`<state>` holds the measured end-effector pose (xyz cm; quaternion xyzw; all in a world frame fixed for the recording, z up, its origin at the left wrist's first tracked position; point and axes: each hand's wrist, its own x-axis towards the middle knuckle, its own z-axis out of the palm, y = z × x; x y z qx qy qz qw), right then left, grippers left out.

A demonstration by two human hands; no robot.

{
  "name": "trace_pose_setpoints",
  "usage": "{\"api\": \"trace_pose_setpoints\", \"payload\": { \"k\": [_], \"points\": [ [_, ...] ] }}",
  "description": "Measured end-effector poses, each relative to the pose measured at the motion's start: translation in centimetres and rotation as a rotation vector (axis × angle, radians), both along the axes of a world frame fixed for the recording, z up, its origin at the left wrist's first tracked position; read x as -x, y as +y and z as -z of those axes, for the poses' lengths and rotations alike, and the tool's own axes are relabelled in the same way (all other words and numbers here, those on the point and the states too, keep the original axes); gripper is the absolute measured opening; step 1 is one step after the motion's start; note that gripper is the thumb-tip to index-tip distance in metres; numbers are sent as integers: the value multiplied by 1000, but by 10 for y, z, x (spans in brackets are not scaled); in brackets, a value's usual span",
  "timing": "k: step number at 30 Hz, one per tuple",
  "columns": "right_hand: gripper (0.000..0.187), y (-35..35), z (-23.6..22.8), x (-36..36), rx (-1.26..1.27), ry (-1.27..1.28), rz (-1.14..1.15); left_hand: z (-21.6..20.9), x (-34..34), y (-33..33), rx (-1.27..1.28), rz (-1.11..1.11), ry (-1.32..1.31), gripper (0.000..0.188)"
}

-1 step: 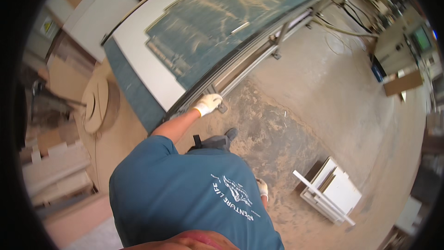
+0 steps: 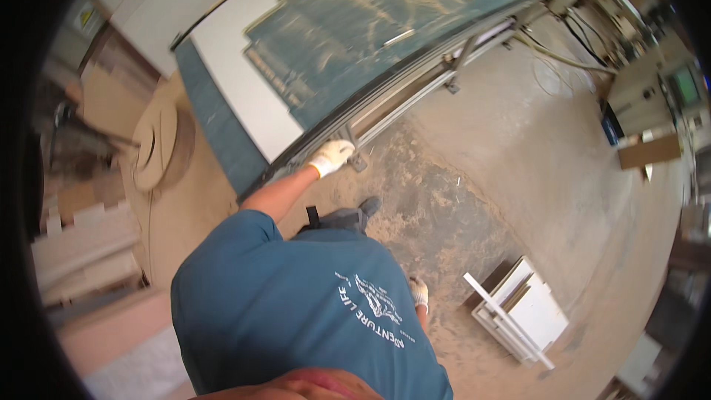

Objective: The person picks up white rectangular wood panels from a table, inspects them, and places them into a stack on the floor. The person repeats this process for multiple panels, occasionally moving the stack to make room.

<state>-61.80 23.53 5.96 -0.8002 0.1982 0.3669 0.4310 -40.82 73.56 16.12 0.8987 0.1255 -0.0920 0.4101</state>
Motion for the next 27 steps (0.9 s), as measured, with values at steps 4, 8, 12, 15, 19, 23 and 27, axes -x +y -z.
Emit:
{"api": "trace_pose_setpoints", "payload": {
  "k": [4,8,12,15,19,23,27],
  "points": [
    [38,-20,8,-60,-67,157,109,-4,113,33,-127,-457,-80,34],
    [32,-27,11,-113,107,206,-158,9,210,70,-251,-590,-22,34],
    [30,17,5,-157,132,20,-332,31,246,91,-267,-799,-71,35],
    [30,78,-3,-172,0,-72,-470,41,231,94,-377,-770,-139,32],
    [33,154,-22,-180,29,-108,-817,31,168,103,-349,-654,-358,27],
    [33,181,-48,-166,6,51,-723,13,66,121,-166,-393,-247,25],
    [44,152,-61,-142,105,-29,-561,0,-76,124,-82,-193,-166,24]
  ]
}}
